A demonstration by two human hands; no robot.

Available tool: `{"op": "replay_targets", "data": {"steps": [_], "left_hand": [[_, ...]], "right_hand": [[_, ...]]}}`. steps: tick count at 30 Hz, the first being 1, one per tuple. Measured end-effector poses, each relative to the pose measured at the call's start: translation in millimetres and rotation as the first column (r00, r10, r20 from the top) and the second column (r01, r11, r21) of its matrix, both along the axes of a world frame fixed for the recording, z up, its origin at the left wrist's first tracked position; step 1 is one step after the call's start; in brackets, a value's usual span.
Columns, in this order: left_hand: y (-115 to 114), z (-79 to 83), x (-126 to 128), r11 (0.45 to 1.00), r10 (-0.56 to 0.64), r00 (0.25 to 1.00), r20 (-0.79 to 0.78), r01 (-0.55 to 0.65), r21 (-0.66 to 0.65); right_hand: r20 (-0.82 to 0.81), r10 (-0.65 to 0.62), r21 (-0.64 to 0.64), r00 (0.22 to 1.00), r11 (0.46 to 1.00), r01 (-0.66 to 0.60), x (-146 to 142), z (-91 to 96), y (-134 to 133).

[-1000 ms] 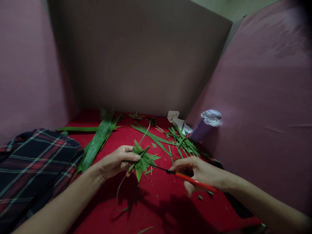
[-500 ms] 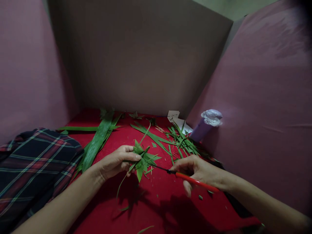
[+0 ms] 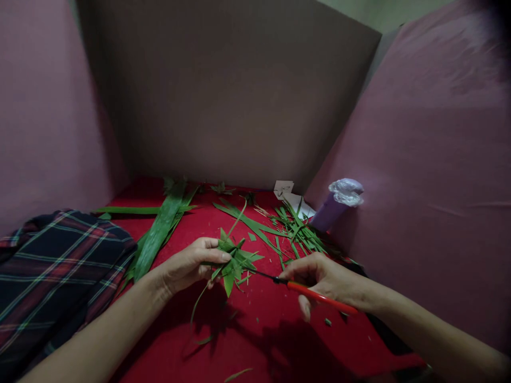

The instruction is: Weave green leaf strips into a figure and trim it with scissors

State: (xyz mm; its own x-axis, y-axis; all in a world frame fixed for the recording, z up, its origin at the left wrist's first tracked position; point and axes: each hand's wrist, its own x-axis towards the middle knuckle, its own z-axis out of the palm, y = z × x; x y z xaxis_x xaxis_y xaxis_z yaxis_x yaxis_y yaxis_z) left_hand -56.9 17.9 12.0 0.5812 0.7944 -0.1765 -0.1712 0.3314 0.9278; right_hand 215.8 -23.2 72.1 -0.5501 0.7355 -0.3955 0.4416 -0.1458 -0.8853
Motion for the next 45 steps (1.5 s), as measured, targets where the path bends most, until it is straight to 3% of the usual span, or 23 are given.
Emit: {"op": "replay_targets", "data": {"steps": [25,37,45], "left_hand": [[0,0.6,0,1.000,-0.010,1.000,-0.020,0.010,0.005],[0,0.6,1,1.000,-0.026,0.999,-0.018,0.026,0.003],[-2,3.3,1,1.000,-0.010,0.999,-0.033,0.009,-0.013]], "right_hand": [[0.063,0.029,0.094,0.998,0.995,-0.035,-3,4.3,-4],[0.193,0.066,0.237,0.979,0.965,-0.112,0,3.1,-6],[0.222,0.104,0.246,0.970,0.956,-0.159,0,8.4,-9]]}}
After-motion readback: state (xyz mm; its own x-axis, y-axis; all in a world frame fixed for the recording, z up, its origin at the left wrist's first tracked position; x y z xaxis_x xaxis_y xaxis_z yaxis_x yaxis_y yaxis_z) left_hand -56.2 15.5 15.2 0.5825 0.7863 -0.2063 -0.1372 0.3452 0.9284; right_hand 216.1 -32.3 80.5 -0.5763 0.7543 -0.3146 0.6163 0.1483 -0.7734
